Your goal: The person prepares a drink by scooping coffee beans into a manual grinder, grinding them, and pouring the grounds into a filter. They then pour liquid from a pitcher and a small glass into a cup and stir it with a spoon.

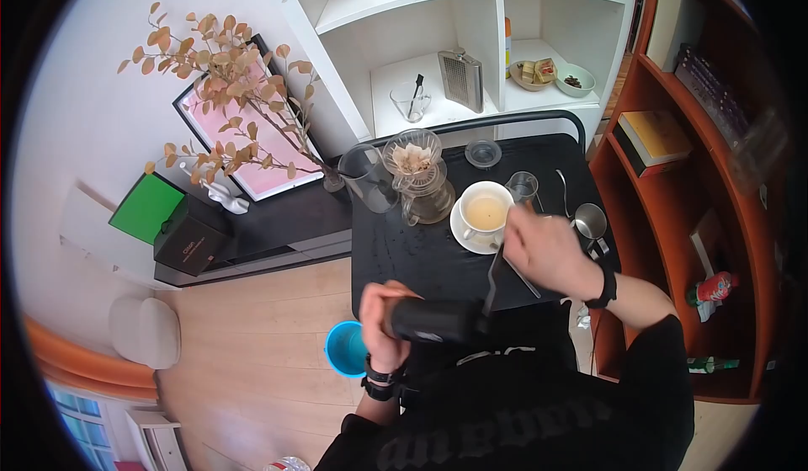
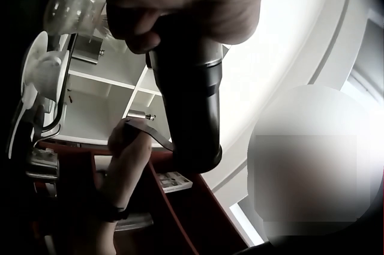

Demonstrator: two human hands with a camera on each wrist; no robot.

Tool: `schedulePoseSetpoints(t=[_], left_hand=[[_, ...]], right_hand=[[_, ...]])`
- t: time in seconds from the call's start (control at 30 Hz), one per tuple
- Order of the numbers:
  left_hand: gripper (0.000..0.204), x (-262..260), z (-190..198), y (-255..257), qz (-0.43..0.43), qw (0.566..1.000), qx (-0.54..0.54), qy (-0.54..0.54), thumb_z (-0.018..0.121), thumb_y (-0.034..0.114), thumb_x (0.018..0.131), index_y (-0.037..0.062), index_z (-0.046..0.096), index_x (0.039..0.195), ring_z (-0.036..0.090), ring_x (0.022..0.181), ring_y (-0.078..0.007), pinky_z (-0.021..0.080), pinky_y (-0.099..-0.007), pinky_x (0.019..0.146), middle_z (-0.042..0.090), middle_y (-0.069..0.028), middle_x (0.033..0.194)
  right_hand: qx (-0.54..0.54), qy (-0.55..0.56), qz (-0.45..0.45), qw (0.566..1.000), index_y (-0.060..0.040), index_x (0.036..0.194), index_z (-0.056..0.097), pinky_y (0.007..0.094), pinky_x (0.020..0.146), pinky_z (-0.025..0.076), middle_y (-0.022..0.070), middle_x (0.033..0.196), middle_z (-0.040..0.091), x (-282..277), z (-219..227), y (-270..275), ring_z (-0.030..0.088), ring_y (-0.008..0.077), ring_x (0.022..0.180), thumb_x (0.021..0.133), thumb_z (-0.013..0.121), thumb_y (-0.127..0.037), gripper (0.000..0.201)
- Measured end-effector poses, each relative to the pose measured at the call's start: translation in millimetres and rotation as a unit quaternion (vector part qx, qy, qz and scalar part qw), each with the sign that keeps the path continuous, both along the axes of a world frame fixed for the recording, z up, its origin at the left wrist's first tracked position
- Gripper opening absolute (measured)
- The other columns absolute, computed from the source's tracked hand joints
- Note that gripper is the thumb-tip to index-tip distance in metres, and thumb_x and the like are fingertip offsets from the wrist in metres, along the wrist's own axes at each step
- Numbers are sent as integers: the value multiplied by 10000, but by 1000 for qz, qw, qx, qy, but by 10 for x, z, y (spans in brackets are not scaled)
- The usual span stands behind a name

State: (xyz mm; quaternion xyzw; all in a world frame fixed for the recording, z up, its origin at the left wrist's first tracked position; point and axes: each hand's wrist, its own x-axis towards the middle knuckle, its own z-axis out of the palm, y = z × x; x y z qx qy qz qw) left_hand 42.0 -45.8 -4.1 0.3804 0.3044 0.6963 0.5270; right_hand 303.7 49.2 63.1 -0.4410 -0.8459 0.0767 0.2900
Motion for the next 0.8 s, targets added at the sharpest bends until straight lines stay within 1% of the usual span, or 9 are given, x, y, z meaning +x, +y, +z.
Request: schedulePoseSetpoints(t=[0.13,0.2,0.23,0.33,0.43,0.5,0.6,0.67,0.8], left_hand=[[315,-140,-36,171,254,962,-10,101,421,284,1050,14,578,1006,577,804,-174,496,-318,759,608,-109,919],[270,-133,-19,154,202,934,-33,294,447,218,1051,6,611,1016,546,829,-115,469,-290,776,609,-55,927],[242,-44,182,67,103,944,-163,266,468,177,1044,-1,625,1000,536,882,-86,444,-268,815,619,-29,946],[228,-29,-24,93,-82,960,-10,268,470,150,1023,-11,630,999,547,842,-121,445,-266,784,610,-63,928],[283,-25,47,41,-99,993,-29,64,460,261,1029,9,584,997,596,863,-173,484,-297,777,613,-98,947],[339,-72,166,33,-13,996,-79,-39,445,348,1036,30,548,981,624,856,-188,512,-314,776,623,-105,954],[306,-136,-15,169,199,969,-78,124,390,317,1058,79,577,1013,573,736,-103,438,-214,518,594,-48,895],[212,-106,132,98,132,940,-127,287,461,196,1054,44,605,1024,559,833,-81,469,-259,741,612,-26,907],[192,-104,44,50,-117,941,-69,310,479,142,1028,6,608,989,539,856,-98,436,-256,781,613,-37,921]], right_hand=[[-87,-32,315,945,-61,824,531,394,489,491,80,646,587,-49,-108,-501,625,295,563,830,662,-189,183],[-6,64,413,908,-81,791,540,362,504,481,49,669,574,-78,-30,-628,617,245,577,792,686,-175,173],[81,131,423,893,-96,777,552,334,521,471,33,676,538,-95,70,-591,587,214,579,765,702,-165,165],[196,240,274,911,-77,799,549,358,500,470,56,662,546,29,181,-240,574,247,536,796,677,-146,145],[1,116,-10,993,-31,857,520,446,507,492,150,653,608,43,203,-106,623,361,569,891,632,-180,188],[-80,-32,54,995,-44,867,519,430,506,484,130,625,589,46,-25,-225,625,352,573,889,635,-194,191],[-211,-88,288,930,-66,852,532,412,506,488,107,612,582,-12,-14,-527,636,340,584,884,639,-218,189],[-99,18,388,916,-93,798,566,380,490,476,62,668,575,-25,17,-654,605,289,550,851,653,-213,157],[103,195,188,957,-62,780,574,391,471,459,103,627,538,130,119,-259,586,287,527,779,654,-145,115]])
